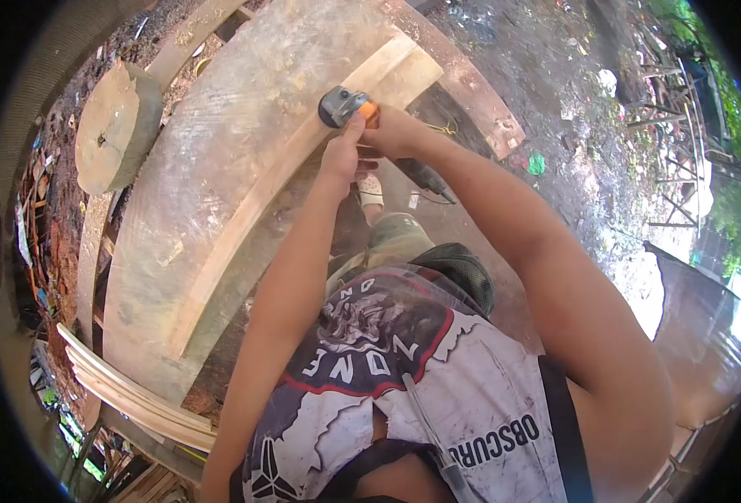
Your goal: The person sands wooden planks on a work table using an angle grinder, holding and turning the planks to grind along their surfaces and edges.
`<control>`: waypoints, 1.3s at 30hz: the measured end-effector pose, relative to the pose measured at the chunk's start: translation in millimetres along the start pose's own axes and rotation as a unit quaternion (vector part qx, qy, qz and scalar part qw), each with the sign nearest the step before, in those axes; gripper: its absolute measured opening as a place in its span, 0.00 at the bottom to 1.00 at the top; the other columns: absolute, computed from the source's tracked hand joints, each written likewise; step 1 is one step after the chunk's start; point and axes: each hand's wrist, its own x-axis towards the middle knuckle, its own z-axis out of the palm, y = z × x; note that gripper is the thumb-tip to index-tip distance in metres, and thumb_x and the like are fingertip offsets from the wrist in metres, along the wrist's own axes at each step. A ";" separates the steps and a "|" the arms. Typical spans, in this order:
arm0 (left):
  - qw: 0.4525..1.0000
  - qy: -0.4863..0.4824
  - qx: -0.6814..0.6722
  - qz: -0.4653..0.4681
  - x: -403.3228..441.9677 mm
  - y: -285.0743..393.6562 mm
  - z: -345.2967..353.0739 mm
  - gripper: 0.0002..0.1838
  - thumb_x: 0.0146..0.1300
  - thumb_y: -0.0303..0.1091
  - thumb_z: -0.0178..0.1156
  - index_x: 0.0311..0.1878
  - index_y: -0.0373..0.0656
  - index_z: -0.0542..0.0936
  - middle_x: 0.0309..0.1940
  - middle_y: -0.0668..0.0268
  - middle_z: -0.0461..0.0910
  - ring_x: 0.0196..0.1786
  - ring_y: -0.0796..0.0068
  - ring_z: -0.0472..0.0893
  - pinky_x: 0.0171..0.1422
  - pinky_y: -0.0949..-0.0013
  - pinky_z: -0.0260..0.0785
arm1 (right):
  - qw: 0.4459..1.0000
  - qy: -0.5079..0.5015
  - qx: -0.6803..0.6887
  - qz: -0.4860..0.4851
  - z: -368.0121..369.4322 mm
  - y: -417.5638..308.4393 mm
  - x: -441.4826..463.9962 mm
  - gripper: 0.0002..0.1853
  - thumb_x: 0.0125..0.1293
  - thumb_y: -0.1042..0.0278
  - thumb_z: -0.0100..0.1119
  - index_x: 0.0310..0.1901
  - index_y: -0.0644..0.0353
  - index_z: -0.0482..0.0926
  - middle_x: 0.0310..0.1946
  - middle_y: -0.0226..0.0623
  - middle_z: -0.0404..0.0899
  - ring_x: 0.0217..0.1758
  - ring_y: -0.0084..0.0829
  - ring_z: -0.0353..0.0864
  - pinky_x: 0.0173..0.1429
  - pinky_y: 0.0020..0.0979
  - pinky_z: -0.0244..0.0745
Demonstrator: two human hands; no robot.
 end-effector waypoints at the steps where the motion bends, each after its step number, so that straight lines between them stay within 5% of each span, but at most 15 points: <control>1: 0.995 0.039 0.069 0.059 9.4 4.4 5.5 0.35 0.70 0.66 0.55 0.52 0.38 0.82 0.38 0.59 0.86 0.39 0.60 0.86 0.49 0.56 0.76 | 0.999 0.042 -0.007 0.008 -16.8 -13.6 -2.5 0.28 0.63 0.46 0.67 0.54 0.63 0.81 0.38 0.42 0.86 0.37 0.34 0.85 0.44 0.36 0.80; 2: 0.944 0.149 0.281 0.092 -2.8 16.0 2.2 0.32 0.69 0.60 0.59 0.52 0.34 0.81 0.42 0.54 0.86 0.44 0.54 0.86 0.55 0.54 0.75 | 0.995 0.032 -0.016 0.092 -30.5 -32.8 -9.1 0.26 0.62 0.47 0.69 0.52 0.62 0.82 0.38 0.39 0.86 0.34 0.30 0.84 0.41 0.34 0.79; 6: 0.808 0.328 0.371 0.321 -34.9 -20.5 -67.8 0.25 0.65 0.48 0.60 0.56 0.38 0.84 0.56 0.46 0.83 0.64 0.48 0.78 0.69 0.54 0.70 | 0.998 0.062 -0.008 -0.015 -67.0 9.0 20.1 0.27 0.62 0.48 0.70 0.53 0.62 0.81 0.36 0.36 0.85 0.31 0.26 0.83 0.36 0.32 0.80; 11: 0.724 0.388 0.565 0.084 -82.8 -129.1 -239.2 0.26 0.59 0.34 0.60 0.60 0.34 0.79 0.67 0.44 0.73 0.71 0.43 0.70 0.77 0.47 0.60 | 0.991 0.082 -0.035 0.104 -137.6 13.7 16.2 0.25 0.62 0.49 0.68 0.53 0.60 0.82 0.32 0.33 0.83 0.31 0.28 0.83 0.39 0.34 0.79; 15: 0.704 0.420 0.564 -0.105 -149.4 -124.0 -256.8 0.24 0.60 0.35 0.60 0.59 0.34 0.80 0.64 0.46 0.76 0.67 0.46 0.74 0.74 0.49 0.65 | 0.981 0.130 -0.104 0.104 -163.1 35.1 35.2 0.22 0.64 0.47 0.64 0.51 0.56 0.84 0.32 0.31 0.83 0.32 0.27 0.82 0.40 0.34 0.77; 19: 0.724 0.454 0.515 0.064 -150.5 -129.9 -257.0 0.14 0.63 0.37 0.58 0.47 0.45 0.88 0.47 0.53 0.86 0.52 0.50 0.84 0.56 0.49 0.76 | 0.992 0.097 -0.075 0.019 -169.3 71.4 56.9 0.19 0.69 0.53 0.61 0.54 0.54 0.85 0.43 0.29 0.87 0.44 0.23 0.85 0.48 0.29 0.76; 21: 0.675 0.507 0.533 -0.062 -137.6 -168.0 -281.3 0.12 0.65 0.40 0.58 0.46 0.45 0.84 0.44 0.52 0.86 0.51 0.48 0.83 0.59 0.46 0.73 | 0.995 0.030 0.066 -0.073 -130.5 30.2 40.3 0.20 0.72 0.56 0.63 0.58 0.61 0.82 0.45 0.32 0.85 0.47 0.23 0.84 0.53 0.28 0.77; 22: 0.670 0.547 0.501 0.023 -135.0 -170.1 -278.8 0.12 0.63 0.38 0.58 0.46 0.46 0.84 0.43 0.52 0.86 0.52 0.50 0.84 0.59 0.46 0.73 | 0.996 0.022 0.081 -0.030 -126.2 23.6 31.9 0.19 0.73 0.57 0.62 0.58 0.59 0.81 0.46 0.31 0.85 0.49 0.23 0.83 0.54 0.28 0.77; 25: 0.741 0.462 0.478 -0.101 -142.8 -120.9 -229.7 0.13 0.60 0.36 0.60 0.47 0.46 0.86 0.47 0.53 0.85 0.57 0.51 0.82 0.65 0.42 0.69 | 0.997 0.009 0.064 -0.053 -129.2 47.8 38.1 0.19 0.75 0.58 0.60 0.60 0.59 0.79 0.46 0.27 0.80 0.46 0.21 0.80 0.52 0.27 0.76; 28: 0.718 0.505 0.472 -0.080 -128.0 -115.1 -199.2 0.17 0.59 0.35 0.60 0.51 0.46 0.86 0.58 0.52 0.80 0.65 0.51 0.76 0.73 0.40 0.62 | 0.998 -0.022 0.037 -0.037 -106.7 48.5 37.7 0.22 0.75 0.57 0.61 0.64 0.60 0.75 0.46 0.27 0.79 0.43 0.20 0.78 0.50 0.26 0.76; 30: 0.799 0.432 0.411 -0.081 -150.9 -97.5 -198.7 0.21 0.58 0.34 0.59 0.56 0.45 0.85 0.64 0.52 0.75 0.70 0.50 0.71 0.80 0.43 0.54 | 0.999 -0.049 0.007 -0.023 -66.1 16.6 21.9 0.23 0.75 0.57 0.60 0.64 0.60 0.73 0.44 0.26 0.78 0.41 0.19 0.76 0.46 0.25 0.74; 33: 0.781 0.492 0.366 0.122 -130.5 -124.5 -179.6 0.20 0.60 0.35 0.56 0.54 0.41 0.84 0.56 0.50 0.80 0.64 0.49 0.75 0.74 0.51 0.64 | 0.990 -0.144 -0.007 -0.010 -23.0 8.7 33.5 0.21 0.75 0.59 0.60 0.62 0.61 0.73 0.39 0.24 0.75 0.37 0.17 0.73 0.41 0.24 0.71; 35: 0.802 0.508 0.243 0.201 -129.4 -125.1 -156.0 0.21 0.63 0.41 0.56 0.50 0.35 0.83 0.49 0.46 0.82 0.55 0.50 0.81 0.62 0.52 0.74 | 0.982 -0.138 -0.043 -0.122 34.4 -23.5 17.8 0.18 0.75 0.61 0.59 0.59 0.62 0.74 0.35 0.23 0.74 0.34 0.16 0.71 0.38 0.24 0.70; 37: 0.938 0.302 0.117 0.121 -175.3 -96.8 -149.2 0.28 0.65 0.53 0.55 0.41 0.31 0.84 0.44 0.38 0.83 0.48 0.45 0.84 0.57 0.48 0.75 | 0.980 -0.166 -0.061 -0.092 77.5 -55.8 8.3 0.17 0.75 0.61 0.59 0.58 0.62 0.73 0.34 0.24 0.73 0.33 0.16 0.71 0.36 0.24 0.69; 39: 0.942 0.291 0.079 0.145 -141.5 -127.2 -141.1 0.42 0.69 0.66 0.49 0.37 0.26 0.84 0.37 0.33 0.83 0.46 0.45 0.85 0.54 0.48 0.76 | 0.981 -0.160 -0.087 -0.070 117.3 -81.0 -3.1 0.19 0.75 0.60 0.59 0.60 0.63 0.73 0.34 0.24 0.74 0.33 0.16 0.71 0.36 0.23 0.68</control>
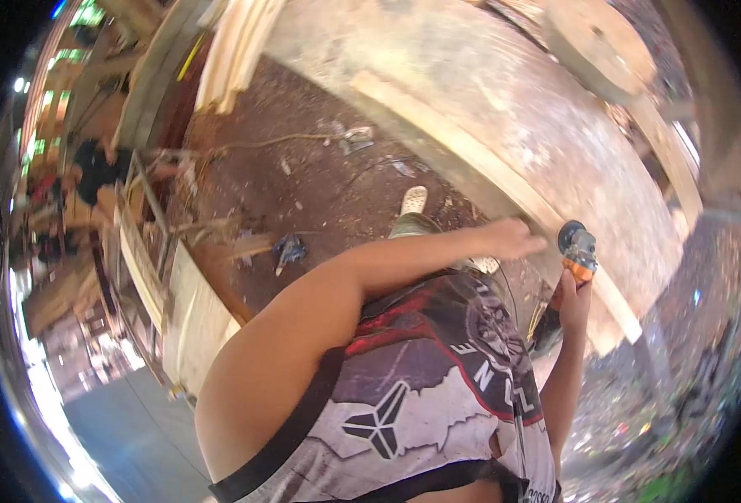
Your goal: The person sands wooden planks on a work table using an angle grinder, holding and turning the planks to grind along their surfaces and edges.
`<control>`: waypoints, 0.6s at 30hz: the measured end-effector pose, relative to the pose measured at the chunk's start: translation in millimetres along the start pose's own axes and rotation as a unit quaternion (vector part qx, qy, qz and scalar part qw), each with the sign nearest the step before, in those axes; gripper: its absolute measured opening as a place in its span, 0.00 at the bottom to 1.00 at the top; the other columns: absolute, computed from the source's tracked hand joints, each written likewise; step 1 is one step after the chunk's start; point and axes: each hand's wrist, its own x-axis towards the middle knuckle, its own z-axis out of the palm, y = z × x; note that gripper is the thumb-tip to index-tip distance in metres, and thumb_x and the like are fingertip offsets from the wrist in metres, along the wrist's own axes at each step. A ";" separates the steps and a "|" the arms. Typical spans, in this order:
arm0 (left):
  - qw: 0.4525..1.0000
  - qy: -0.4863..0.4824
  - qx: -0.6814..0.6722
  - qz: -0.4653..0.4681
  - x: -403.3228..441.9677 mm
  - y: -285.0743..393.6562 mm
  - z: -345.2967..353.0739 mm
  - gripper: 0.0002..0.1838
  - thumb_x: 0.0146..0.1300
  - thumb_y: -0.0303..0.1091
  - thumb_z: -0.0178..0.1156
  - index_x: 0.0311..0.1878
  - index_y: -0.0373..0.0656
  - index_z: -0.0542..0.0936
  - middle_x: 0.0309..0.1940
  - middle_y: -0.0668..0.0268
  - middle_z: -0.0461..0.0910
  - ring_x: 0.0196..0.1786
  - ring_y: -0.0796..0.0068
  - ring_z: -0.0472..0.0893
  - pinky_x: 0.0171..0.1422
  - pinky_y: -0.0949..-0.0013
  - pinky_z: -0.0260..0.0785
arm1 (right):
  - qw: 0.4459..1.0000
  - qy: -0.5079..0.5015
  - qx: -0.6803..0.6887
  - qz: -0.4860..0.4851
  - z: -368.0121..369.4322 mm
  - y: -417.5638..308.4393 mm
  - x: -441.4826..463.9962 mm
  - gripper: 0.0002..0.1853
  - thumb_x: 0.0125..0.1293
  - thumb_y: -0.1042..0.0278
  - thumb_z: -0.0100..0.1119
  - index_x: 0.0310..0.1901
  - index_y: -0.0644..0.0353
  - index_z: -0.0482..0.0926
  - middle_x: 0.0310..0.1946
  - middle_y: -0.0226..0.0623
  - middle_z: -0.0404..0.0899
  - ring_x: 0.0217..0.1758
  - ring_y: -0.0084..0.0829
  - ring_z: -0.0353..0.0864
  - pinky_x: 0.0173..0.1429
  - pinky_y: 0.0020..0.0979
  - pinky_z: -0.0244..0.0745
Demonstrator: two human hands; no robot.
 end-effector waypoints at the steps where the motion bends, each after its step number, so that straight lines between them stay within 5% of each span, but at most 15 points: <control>1: 0.999 0.016 -0.020 0.025 4.9 -15.3 9.6 0.47 0.69 0.71 0.47 0.36 0.23 0.84 0.35 0.33 0.83 0.43 0.45 0.86 0.51 0.49 0.77 | 0.999 -0.009 -0.054 0.000 13.5 -8.0 7.4 0.24 0.74 0.58 0.60 0.64 0.66 0.71 0.42 0.31 0.78 0.41 0.21 0.76 0.45 0.27 0.73; 5: 0.990 -0.034 -0.128 -0.046 -25.2 26.5 -11.8 0.53 0.68 0.77 0.43 0.45 0.21 0.83 0.41 0.35 0.84 0.46 0.43 0.85 0.51 0.52 0.78 | 0.996 -0.034 -0.082 -0.031 38.5 -46.6 2.5 0.28 0.73 0.57 0.59 0.66 0.69 0.68 0.57 0.43 0.78 0.58 0.34 0.78 0.65 0.36 0.71; 6: 0.974 -0.092 -0.189 -0.090 -43.0 37.6 -33.9 0.52 0.68 0.77 0.43 0.50 0.23 0.83 0.43 0.36 0.84 0.48 0.42 0.85 0.52 0.53 0.78 | 0.994 -0.046 -0.089 -0.040 50.9 -56.7 -1.0 0.28 0.73 0.57 0.59 0.66 0.69 0.68 0.57 0.43 0.78 0.58 0.34 0.78 0.65 0.36 0.71; 10: 0.965 -0.030 -0.245 -0.092 -66.4 34.8 -60.2 0.47 0.68 0.77 0.43 0.54 0.35 0.84 0.47 0.40 0.85 0.54 0.44 0.84 0.59 0.55 0.74 | 0.980 -0.179 -0.026 -0.085 109.8 -97.4 -8.4 0.26 0.76 0.57 0.57 0.66 0.68 0.67 0.55 0.42 0.78 0.57 0.33 0.78 0.63 0.35 0.72; 12: 0.973 0.065 -0.215 -0.061 -65.7 33.0 -60.0 0.42 0.68 0.76 0.45 0.55 0.46 0.86 0.48 0.45 0.86 0.55 0.48 0.84 0.60 0.56 0.73 | 0.979 -0.107 -0.130 -0.113 119.6 -109.9 -8.3 0.25 0.77 0.58 0.55 0.66 0.68 0.68 0.54 0.44 0.78 0.57 0.35 0.78 0.62 0.35 0.73; 18: 0.960 0.098 -0.249 -0.080 -87.4 8.4 -124.0 0.39 0.69 0.75 0.47 0.54 0.47 0.87 0.49 0.48 0.86 0.55 0.50 0.84 0.60 0.58 0.72 | 0.963 -0.144 -0.179 -0.140 172.6 -149.9 7.3 0.27 0.77 0.54 0.55 0.65 0.69 0.69 0.57 0.50 0.78 0.59 0.42 0.79 0.63 0.38 0.71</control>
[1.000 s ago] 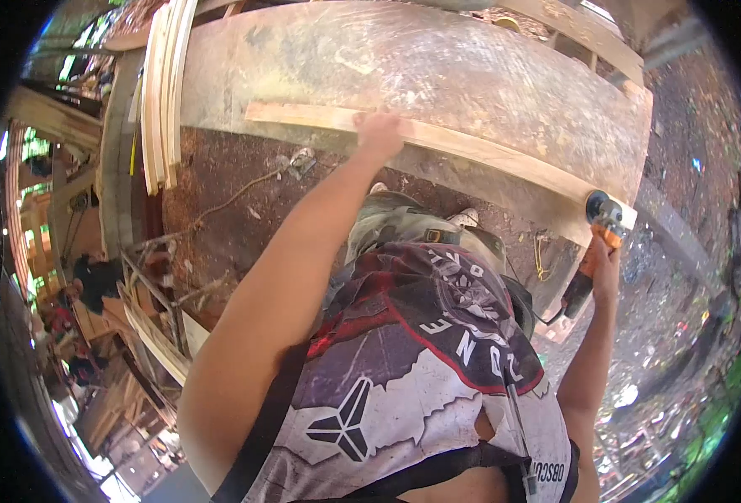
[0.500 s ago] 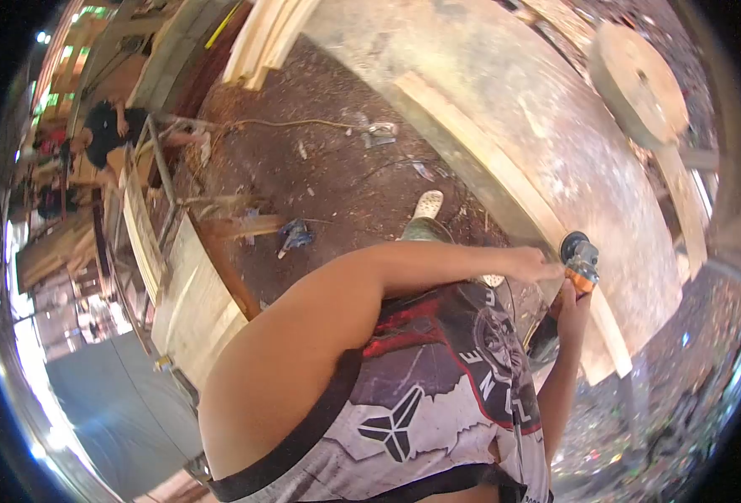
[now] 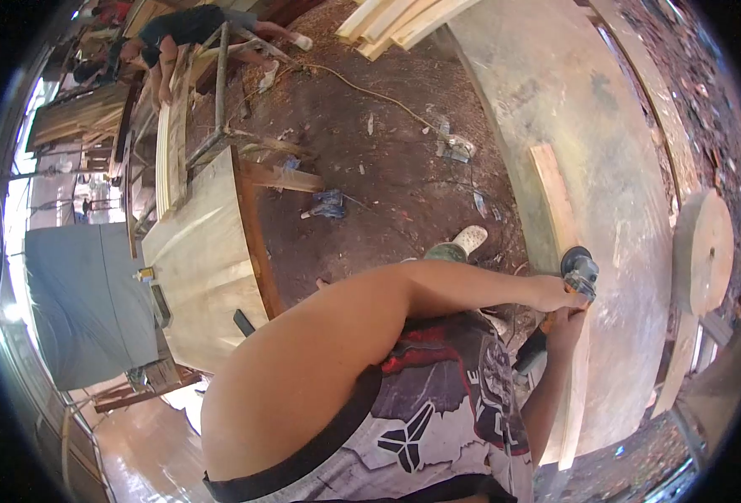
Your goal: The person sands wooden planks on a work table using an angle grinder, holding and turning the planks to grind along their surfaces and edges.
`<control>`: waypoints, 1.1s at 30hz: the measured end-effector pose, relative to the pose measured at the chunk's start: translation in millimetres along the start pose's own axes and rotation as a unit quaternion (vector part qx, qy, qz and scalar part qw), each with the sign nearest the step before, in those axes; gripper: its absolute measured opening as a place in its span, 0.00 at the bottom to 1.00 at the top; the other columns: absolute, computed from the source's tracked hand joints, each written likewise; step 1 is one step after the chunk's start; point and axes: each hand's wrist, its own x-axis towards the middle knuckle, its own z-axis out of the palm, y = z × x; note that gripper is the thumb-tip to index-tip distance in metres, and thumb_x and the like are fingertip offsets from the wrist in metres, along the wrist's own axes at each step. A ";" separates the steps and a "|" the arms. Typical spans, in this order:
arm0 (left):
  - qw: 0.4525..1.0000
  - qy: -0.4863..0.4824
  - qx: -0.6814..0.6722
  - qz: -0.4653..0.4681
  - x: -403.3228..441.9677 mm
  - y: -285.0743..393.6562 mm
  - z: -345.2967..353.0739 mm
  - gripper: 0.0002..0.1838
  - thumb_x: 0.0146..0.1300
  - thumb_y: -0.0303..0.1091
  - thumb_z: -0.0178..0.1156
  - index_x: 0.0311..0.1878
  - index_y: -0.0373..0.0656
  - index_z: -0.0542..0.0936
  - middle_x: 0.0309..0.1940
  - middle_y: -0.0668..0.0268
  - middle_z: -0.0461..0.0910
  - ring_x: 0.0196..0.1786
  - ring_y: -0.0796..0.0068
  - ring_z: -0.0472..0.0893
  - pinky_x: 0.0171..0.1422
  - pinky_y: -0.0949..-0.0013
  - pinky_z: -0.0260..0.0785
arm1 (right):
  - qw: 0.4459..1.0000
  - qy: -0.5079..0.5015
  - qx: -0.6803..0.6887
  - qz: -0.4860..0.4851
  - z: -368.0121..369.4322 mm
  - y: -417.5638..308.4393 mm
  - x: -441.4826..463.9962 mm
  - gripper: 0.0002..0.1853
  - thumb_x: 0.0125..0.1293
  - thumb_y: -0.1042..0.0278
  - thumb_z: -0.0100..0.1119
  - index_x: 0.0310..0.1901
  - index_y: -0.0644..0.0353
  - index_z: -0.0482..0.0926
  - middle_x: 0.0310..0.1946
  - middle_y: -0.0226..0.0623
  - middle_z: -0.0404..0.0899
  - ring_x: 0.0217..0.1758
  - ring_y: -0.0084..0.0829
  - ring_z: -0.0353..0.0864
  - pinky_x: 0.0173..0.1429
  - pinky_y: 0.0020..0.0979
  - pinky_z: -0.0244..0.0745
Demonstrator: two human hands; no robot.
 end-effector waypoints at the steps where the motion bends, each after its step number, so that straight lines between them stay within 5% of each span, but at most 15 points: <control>1: 1.000 0.007 0.001 -0.010 -0.8 0.0 -9.7 0.39 0.69 0.74 0.47 0.54 0.47 0.87 0.49 0.48 0.86 0.54 0.50 0.84 0.60 0.58 0.72 | 1.000 -0.006 -0.002 0.018 6.1 -10.5 4.0 0.29 0.77 0.52 0.54 0.66 0.69 0.68 0.58 0.53 0.77 0.60 0.46 0.78 0.63 0.40 0.70; 4: 0.999 0.017 -0.042 -0.007 -16.0 8.8 -43.3 0.40 0.68 0.74 0.48 0.54 0.44 0.87 0.48 0.49 0.86 0.53 0.51 0.84 0.59 0.58 0.73 | 0.996 -0.056 0.064 -0.030 23.2 -19.3 28.9 0.24 0.76 0.57 0.57 0.63 0.70 0.71 0.55 0.46 0.80 0.58 0.35 0.80 0.62 0.35 0.72; 8: 0.998 0.013 -0.059 -0.021 2.3 7.0 -56.3 0.40 0.69 0.73 0.49 0.54 0.42 0.86 0.48 0.50 0.86 0.53 0.54 0.84 0.59 0.58 0.73 | 0.994 -0.091 0.058 -0.030 24.3 -40.3 43.9 0.27 0.76 0.53 0.55 0.63 0.69 0.70 0.55 0.46 0.78 0.56 0.37 0.79 0.57 0.37 0.74; 10: 0.999 0.014 -0.026 0.018 6.8 6.2 -53.9 0.40 0.70 0.72 0.48 0.53 0.42 0.86 0.47 0.51 0.86 0.53 0.58 0.83 0.59 0.59 0.73 | 0.982 -0.079 0.166 -0.053 28.2 -18.7 54.2 0.19 0.74 0.62 0.57 0.59 0.67 0.76 0.49 0.37 0.81 0.50 0.27 0.80 0.52 0.31 0.75; 11: 0.984 -0.018 -0.148 0.094 5.5 3.3 -41.7 0.36 0.72 0.70 0.47 0.52 0.46 0.87 0.45 0.54 0.86 0.53 0.60 0.83 0.59 0.60 0.73 | 0.978 -0.110 0.164 -0.067 21.9 -33.2 42.3 0.16 0.73 0.66 0.57 0.56 0.66 0.77 0.43 0.33 0.81 0.44 0.27 0.80 0.48 0.33 0.77; 12: 0.983 -0.046 -0.071 0.162 21.0 -6.5 -32.3 0.33 0.78 0.63 0.43 0.51 0.44 0.86 0.48 0.60 0.86 0.52 0.66 0.81 0.59 0.60 0.72 | 0.968 -0.117 0.182 -0.130 24.4 -1.6 55.3 0.14 0.70 0.69 0.57 0.54 0.65 0.78 0.39 0.31 0.81 0.40 0.27 0.80 0.46 0.34 0.77; 13: 0.997 -0.066 -0.023 0.033 -28.2 37.7 -41.8 0.33 0.78 0.63 0.41 0.49 0.45 0.87 0.48 0.60 0.86 0.52 0.65 0.82 0.61 0.59 0.71 | 0.975 -0.113 0.164 -0.104 15.7 -3.5 41.3 0.14 0.70 0.69 0.54 0.53 0.65 0.78 0.40 0.33 0.81 0.42 0.28 0.80 0.47 0.34 0.77; 16: 0.997 -0.038 -0.062 0.031 53.8 -40.8 3.8 0.42 0.69 0.74 0.48 0.46 0.36 0.86 0.38 0.53 0.85 0.40 0.66 0.84 0.44 0.62 0.76 | 0.997 -0.003 0.063 -0.050 5.6 16.8 24.8 0.20 0.70 0.63 0.54 0.58 0.68 0.74 0.47 0.45 0.83 0.51 0.38 0.83 0.55 0.39 0.77; 18: 0.995 -0.038 -0.077 -0.050 28.9 -12.3 2.8 0.34 0.71 0.69 0.52 0.41 0.42 0.84 0.32 0.64 0.82 0.32 0.73 0.80 0.36 0.67 0.71 | 0.999 0.002 0.039 0.023 0.7 8.2 15.3 0.24 0.70 0.60 0.56 0.60 0.70 0.71 0.50 0.52 0.83 0.55 0.43 0.84 0.59 0.40 0.76; 21: 0.992 -0.060 -0.068 -0.086 42.8 -17.1 24.3 0.36 0.69 0.72 0.53 0.36 0.42 0.83 0.28 0.64 0.80 0.29 0.75 0.79 0.32 0.66 0.69 | 0.998 0.018 0.051 0.042 -5.0 48.8 18.7 0.28 0.69 0.58 0.57 0.62 0.72 0.69 0.51 0.54 0.82 0.55 0.43 0.83 0.60 0.39 0.76; 28: 0.992 -0.098 -0.058 -0.062 42.1 -16.9 123.9 0.42 0.68 0.73 0.52 0.45 0.33 0.85 0.35 0.57 0.85 0.33 0.71 0.82 0.36 0.66 0.72 | 0.987 0.101 0.060 0.106 -46.2 124.8 -47.4 0.32 0.67 0.58 0.59 0.64 0.74 0.67 0.51 0.52 0.82 0.55 0.42 0.83 0.61 0.39 0.76; 31: 0.983 -0.166 0.066 -0.039 64.8 -42.9 169.9 0.44 0.68 0.73 0.52 0.47 0.30 0.86 0.40 0.53 0.86 0.39 0.64 0.85 0.44 0.63 0.75 | 0.981 0.091 0.093 0.145 -63.3 152.6 -81.4 0.29 0.71 0.59 0.58 0.65 0.71 0.67 0.52 0.48 0.82 0.55 0.38 0.82 0.60 0.36 0.76; 33: 0.973 -0.187 0.134 -0.005 67.6 -43.2 198.8 0.47 0.68 0.74 0.51 0.48 0.28 0.85 0.42 0.48 0.86 0.45 0.58 0.86 0.49 0.61 0.76 | 0.940 0.085 0.278 0.180 -69.9 167.4 -105.2 0.23 0.78 0.58 0.53 0.67 0.65 0.69 0.52 0.40 0.81 0.55 0.29 0.81 0.58 0.33 0.78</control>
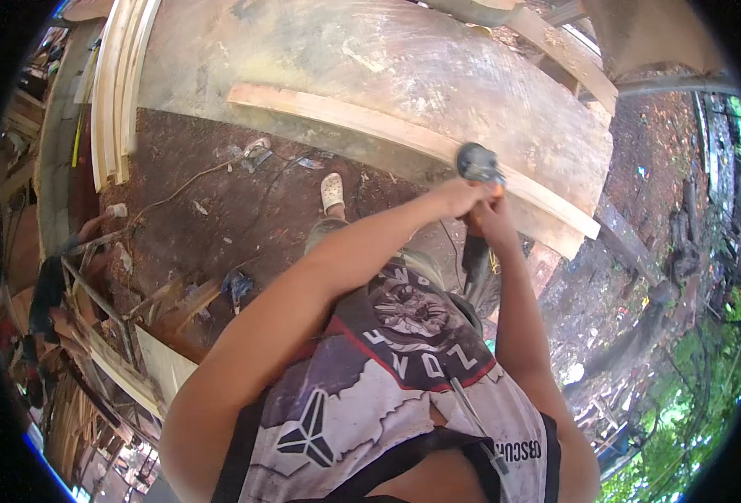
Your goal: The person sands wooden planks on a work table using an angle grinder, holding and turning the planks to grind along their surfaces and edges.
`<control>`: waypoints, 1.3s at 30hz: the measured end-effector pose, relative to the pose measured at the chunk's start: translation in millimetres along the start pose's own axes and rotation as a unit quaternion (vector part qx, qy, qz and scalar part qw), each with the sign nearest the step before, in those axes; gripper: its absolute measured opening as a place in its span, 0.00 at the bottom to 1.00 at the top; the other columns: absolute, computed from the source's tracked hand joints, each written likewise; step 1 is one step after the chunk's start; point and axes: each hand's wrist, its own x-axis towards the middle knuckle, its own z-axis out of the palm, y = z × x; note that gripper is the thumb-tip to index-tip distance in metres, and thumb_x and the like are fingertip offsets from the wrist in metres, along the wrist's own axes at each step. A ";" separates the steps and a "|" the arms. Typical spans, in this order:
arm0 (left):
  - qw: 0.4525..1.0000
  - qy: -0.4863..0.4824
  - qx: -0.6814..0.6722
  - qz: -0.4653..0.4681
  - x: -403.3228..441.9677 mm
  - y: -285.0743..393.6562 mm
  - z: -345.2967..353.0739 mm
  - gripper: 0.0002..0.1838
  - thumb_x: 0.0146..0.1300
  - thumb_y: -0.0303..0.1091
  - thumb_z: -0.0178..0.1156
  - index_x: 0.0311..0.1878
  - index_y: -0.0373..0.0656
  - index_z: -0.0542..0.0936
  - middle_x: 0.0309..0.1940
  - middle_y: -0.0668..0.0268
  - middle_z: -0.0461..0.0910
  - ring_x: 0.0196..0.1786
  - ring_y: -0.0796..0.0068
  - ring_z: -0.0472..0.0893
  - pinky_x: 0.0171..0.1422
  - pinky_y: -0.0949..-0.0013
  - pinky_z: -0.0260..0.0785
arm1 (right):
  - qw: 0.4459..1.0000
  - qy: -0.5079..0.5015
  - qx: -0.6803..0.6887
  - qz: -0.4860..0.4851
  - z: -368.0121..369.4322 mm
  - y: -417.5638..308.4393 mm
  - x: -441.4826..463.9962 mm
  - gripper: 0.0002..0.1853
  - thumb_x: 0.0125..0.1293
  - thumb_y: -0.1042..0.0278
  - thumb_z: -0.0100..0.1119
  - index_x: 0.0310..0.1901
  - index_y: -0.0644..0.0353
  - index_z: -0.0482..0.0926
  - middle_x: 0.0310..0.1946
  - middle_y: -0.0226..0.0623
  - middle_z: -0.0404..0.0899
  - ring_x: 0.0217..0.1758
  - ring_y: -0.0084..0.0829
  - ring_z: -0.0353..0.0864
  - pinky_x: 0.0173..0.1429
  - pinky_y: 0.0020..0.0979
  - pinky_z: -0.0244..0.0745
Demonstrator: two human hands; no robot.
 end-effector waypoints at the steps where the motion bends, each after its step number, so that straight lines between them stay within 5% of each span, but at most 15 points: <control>1: 0.999 0.005 0.041 0.027 3.5 1.3 11.3 0.48 0.67 0.75 0.50 0.49 0.27 0.85 0.43 0.44 0.86 0.48 0.55 0.86 0.51 0.60 0.76 | 1.000 -0.006 0.000 0.000 -5.4 6.2 -10.1 0.23 0.78 0.58 0.53 0.67 0.65 0.69 0.52 0.40 0.81 0.55 0.29 0.81 0.58 0.33 0.78; 3: 0.999 -0.023 0.041 0.019 3.8 0.4 15.6 0.49 0.67 0.77 0.47 0.52 0.29 0.84 0.47 0.41 0.85 0.53 0.50 0.85 0.56 0.58 0.75 | 0.991 -0.004 0.131 0.002 -12.6 15.2 -25.0 0.22 0.80 0.56 0.52 0.67 0.61 0.70 0.51 0.35 0.81 0.50 0.28 0.82 0.54 0.31 0.79; 7: 0.998 -0.061 0.012 -0.026 -7.9 -13.0 0.4 0.47 0.67 0.78 0.45 0.54 0.36 0.85 0.49 0.43 0.85 0.54 0.47 0.84 0.58 0.57 0.75 | 0.986 0.021 0.166 -0.025 5.2 36.3 -13.6 0.23 0.79 0.54 0.54 0.66 0.61 0.70 0.49 0.33 0.81 0.46 0.27 0.83 0.49 0.29 0.80; 9: 0.999 0.005 0.006 0.031 -24.3 -18.5 -21.6 0.48 0.68 0.76 0.46 0.53 0.29 0.84 0.47 0.41 0.85 0.53 0.51 0.85 0.56 0.58 0.75 | 0.993 -0.021 0.114 -0.016 27.4 19.6 -5.9 0.24 0.78 0.53 0.55 0.65 0.61 0.71 0.48 0.33 0.81 0.43 0.24 0.83 0.46 0.27 0.81; 11: 0.999 0.016 -0.037 -0.011 -56.4 -16.0 -62.8 0.49 0.68 0.76 0.47 0.52 0.28 0.84 0.47 0.41 0.85 0.54 0.53 0.85 0.57 0.59 0.75 | 0.994 -0.028 0.103 0.003 66.3 -10.3 6.5 0.22 0.78 0.54 0.55 0.64 0.61 0.71 0.45 0.32 0.80 0.41 0.22 0.82 0.44 0.26 0.79; 14: 0.996 0.054 -0.063 -0.038 -73.2 -36.5 -116.6 0.47 0.69 0.75 0.47 0.56 0.32 0.83 0.49 0.46 0.85 0.53 0.56 0.85 0.55 0.62 0.76 | 0.992 -0.104 0.057 -0.042 118.8 -43.6 30.8 0.21 0.77 0.56 0.55 0.62 0.61 0.72 0.44 0.32 0.80 0.39 0.21 0.80 0.43 0.25 0.77; 17: 0.969 0.122 -0.208 0.054 -95.5 -66.4 -154.6 0.45 0.68 0.75 0.49 0.57 0.36 0.83 0.48 0.52 0.85 0.47 0.61 0.85 0.51 0.63 0.76 | 0.993 -0.102 -0.020 -0.058 178.0 -79.0 38.2 0.19 0.74 0.61 0.58 0.58 0.64 0.74 0.45 0.33 0.82 0.45 0.23 0.81 0.48 0.28 0.77; 20: 0.936 0.107 -0.337 0.002 -146.3 -45.7 -208.6 0.39 0.69 0.71 0.54 0.55 0.39 0.82 0.43 0.59 0.83 0.42 0.71 0.81 0.44 0.65 0.74 | 0.987 -0.151 -0.007 -0.052 229.7 -111.8 43.6 0.18 0.74 0.61 0.57 0.57 0.66 0.75 0.45 0.33 0.82 0.45 0.24 0.81 0.50 0.29 0.76; 23: 0.929 0.141 -0.342 0.008 -148.4 -73.7 -246.8 0.39 0.70 0.69 0.54 0.57 0.36 0.81 0.46 0.56 0.84 0.45 0.67 0.86 0.41 0.66 0.81 | 0.978 -0.197 -0.022 -0.065 269.2 -133.0 58.9 0.18 0.74 0.61 0.57 0.57 0.66 0.75 0.45 0.33 0.82 0.45 0.24 0.81 0.50 0.30 0.76; 39: 0.890 0.273 -0.365 -0.007 -206.1 -91.4 -375.8 0.40 0.69 0.70 0.54 0.53 0.33 0.82 0.42 0.56 0.84 0.39 0.71 0.86 0.40 0.71 0.81 | 0.953 -0.253 -0.123 -0.113 402.5 -184.5 123.6 0.22 0.71 0.58 0.59 0.59 0.64 0.74 0.47 0.37 0.83 0.48 0.27 0.81 0.53 0.32 0.76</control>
